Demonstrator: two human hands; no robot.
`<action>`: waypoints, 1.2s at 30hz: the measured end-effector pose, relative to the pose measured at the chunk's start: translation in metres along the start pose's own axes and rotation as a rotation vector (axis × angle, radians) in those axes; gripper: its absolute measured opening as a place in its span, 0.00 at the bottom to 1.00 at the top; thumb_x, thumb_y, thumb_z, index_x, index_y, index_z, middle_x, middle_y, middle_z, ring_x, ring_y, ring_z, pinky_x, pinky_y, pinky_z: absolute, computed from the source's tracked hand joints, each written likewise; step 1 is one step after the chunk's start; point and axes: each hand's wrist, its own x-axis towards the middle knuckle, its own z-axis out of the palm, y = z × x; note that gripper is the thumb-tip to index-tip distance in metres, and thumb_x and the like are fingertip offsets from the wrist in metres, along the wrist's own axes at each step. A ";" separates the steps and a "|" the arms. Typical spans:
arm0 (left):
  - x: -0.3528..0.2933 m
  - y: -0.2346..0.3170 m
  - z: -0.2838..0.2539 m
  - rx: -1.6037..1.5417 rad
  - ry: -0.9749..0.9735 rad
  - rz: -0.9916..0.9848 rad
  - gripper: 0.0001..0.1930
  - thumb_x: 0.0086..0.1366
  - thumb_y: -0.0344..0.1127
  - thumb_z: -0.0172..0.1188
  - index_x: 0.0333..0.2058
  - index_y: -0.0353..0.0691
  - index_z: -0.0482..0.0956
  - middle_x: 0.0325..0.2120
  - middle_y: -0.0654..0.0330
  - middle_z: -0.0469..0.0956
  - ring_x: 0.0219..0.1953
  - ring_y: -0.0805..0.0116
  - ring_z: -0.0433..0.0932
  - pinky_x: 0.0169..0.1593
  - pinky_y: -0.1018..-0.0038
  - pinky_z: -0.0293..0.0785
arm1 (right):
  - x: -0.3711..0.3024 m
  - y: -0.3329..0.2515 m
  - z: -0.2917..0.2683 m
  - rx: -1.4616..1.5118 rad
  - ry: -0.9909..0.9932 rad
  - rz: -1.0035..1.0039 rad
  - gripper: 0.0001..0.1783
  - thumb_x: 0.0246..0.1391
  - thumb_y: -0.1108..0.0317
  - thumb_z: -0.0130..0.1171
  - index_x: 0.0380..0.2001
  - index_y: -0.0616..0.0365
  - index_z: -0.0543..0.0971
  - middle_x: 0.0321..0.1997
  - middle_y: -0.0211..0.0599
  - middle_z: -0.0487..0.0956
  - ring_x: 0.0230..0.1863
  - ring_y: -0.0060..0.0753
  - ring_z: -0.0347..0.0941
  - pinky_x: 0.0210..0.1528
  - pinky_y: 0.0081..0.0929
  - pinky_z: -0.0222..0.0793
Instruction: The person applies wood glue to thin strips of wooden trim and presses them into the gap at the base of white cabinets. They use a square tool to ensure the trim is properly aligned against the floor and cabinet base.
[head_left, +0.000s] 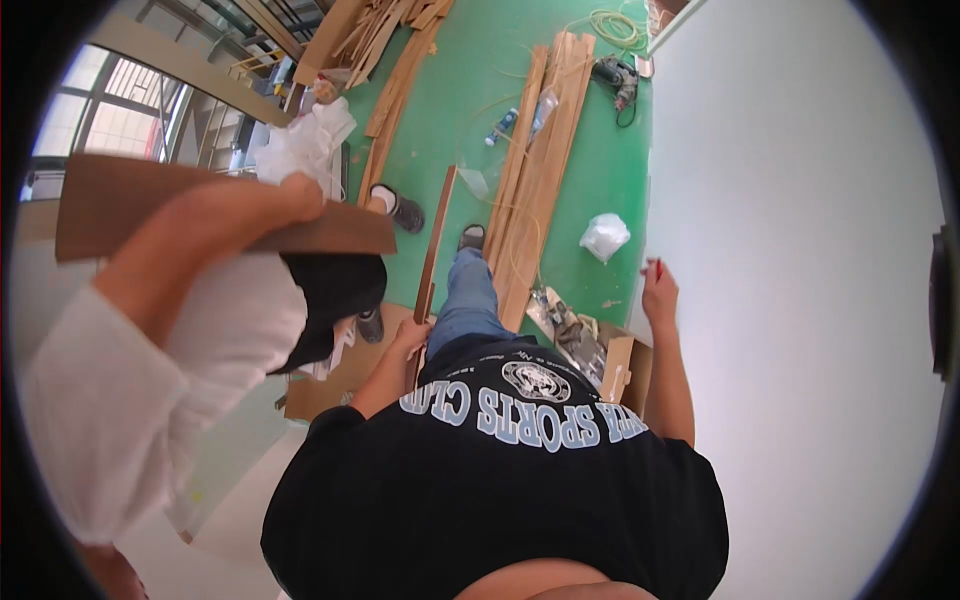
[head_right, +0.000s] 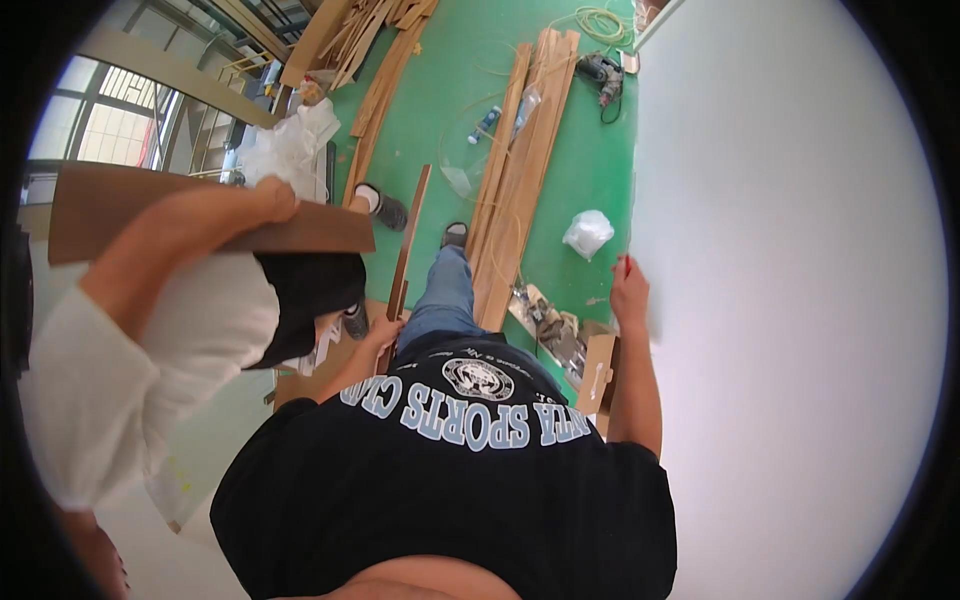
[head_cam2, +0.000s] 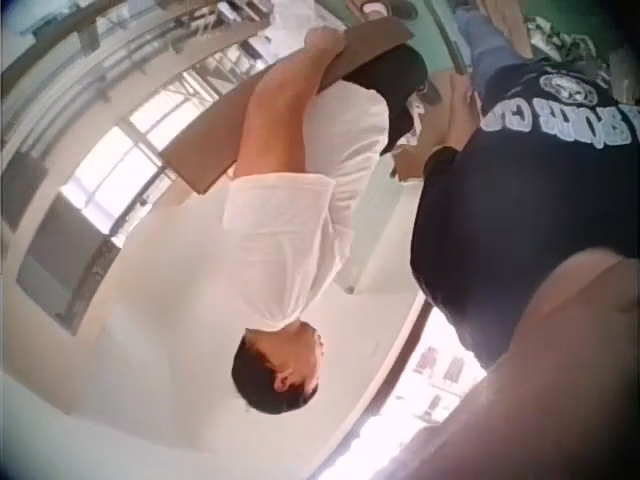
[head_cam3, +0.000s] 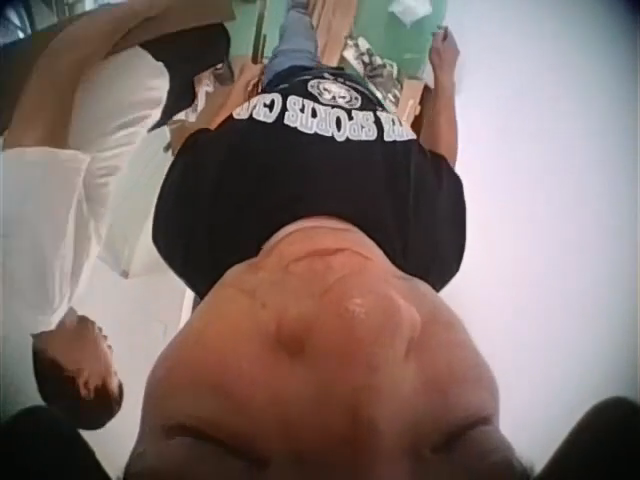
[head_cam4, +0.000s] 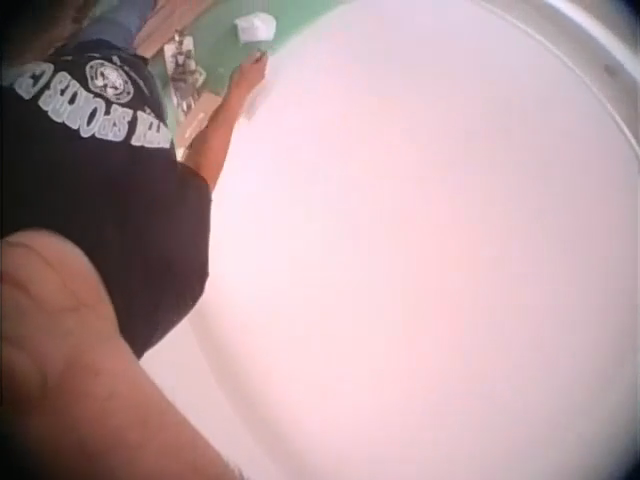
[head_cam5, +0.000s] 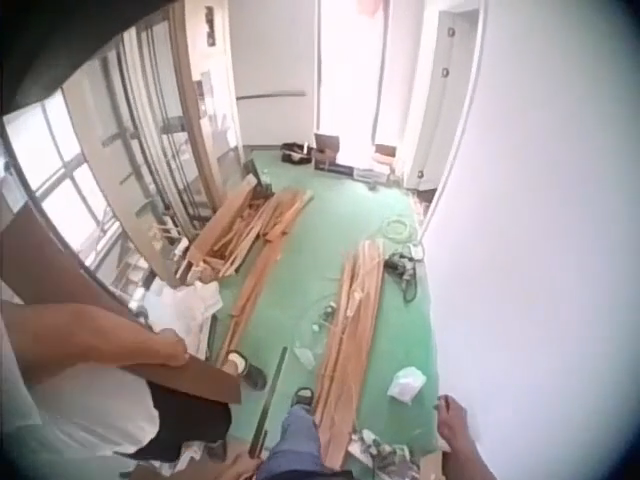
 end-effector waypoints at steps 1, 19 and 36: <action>0.024 0.028 0.004 0.058 0.087 0.067 0.13 0.59 0.34 0.62 0.39 0.31 0.83 0.28 0.54 0.84 0.26 0.62 0.81 0.30 0.68 0.76 | 0.009 0.050 0.037 -0.095 -0.052 0.098 0.26 0.69 0.50 0.42 0.50 0.60 0.78 0.44 0.57 0.82 0.50 0.62 0.77 0.52 0.49 0.71; 0.311 0.520 -0.164 -0.239 0.135 -0.217 0.03 0.62 0.28 0.57 0.33 0.34 0.75 0.20 0.60 0.75 0.19 0.68 0.76 0.24 0.70 0.73 | 0.478 -0.250 0.085 0.378 -0.805 0.386 0.18 0.71 0.58 0.46 0.49 0.61 0.76 0.41 0.40 0.84 0.38 0.34 0.82 0.39 0.36 0.78; 0.787 1.021 -0.166 0.318 -0.082 0.049 0.06 0.60 0.30 0.59 0.34 0.33 0.78 0.18 0.59 0.76 0.20 0.67 0.75 0.26 0.68 0.72 | 1.146 -0.724 -0.199 0.265 0.475 -1.579 0.32 0.69 0.58 0.54 0.69 0.60 0.58 0.68 0.57 0.68 0.68 0.54 0.67 0.72 0.53 0.58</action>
